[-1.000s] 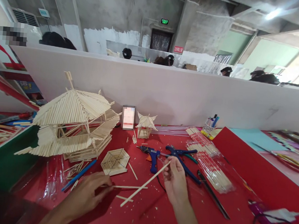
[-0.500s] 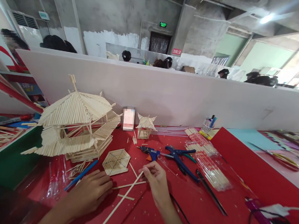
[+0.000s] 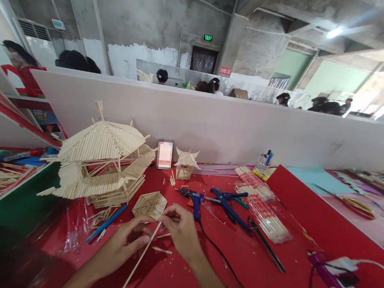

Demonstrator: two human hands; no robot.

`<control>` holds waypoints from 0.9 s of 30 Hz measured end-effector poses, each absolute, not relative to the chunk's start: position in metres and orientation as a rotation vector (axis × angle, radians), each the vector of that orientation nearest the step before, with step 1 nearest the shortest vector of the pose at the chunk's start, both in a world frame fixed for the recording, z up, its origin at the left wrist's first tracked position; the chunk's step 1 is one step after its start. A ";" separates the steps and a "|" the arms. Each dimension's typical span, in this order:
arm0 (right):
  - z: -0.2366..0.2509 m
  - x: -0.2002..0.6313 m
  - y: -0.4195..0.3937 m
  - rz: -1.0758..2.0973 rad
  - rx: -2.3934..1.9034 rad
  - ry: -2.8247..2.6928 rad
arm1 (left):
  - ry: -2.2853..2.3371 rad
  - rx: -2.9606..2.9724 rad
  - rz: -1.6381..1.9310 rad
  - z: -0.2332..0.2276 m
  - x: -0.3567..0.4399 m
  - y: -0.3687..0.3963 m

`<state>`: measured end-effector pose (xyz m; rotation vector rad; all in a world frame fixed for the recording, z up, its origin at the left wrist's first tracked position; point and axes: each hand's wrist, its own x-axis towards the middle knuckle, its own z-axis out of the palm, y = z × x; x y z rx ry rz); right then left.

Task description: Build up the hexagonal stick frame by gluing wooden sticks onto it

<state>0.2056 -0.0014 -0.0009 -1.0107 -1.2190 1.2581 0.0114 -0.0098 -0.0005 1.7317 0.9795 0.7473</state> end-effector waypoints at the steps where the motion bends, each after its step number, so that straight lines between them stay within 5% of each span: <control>1: 0.000 0.201 0.000 1.254 -1.000 -1.242 | 0.963 1.651 0.763 -0.003 0.013 -0.010; 8: 0.007 0.197 0.012 1.181 -1.002 -1.395 | 0.937 1.463 0.846 -0.006 0.016 -0.004; 16: -0.003 0.306 0.020 0.256 -1.625 -1.736 | 1.030 1.311 0.934 -0.011 0.015 -0.002; 24: -0.009 0.299 0.007 0.370 -1.837 -1.955 | 1.156 1.331 1.032 -0.012 0.021 -0.001; 27: -0.005 0.310 0.012 0.166 -1.893 -1.942 | 1.175 1.320 1.031 -0.006 0.024 -0.002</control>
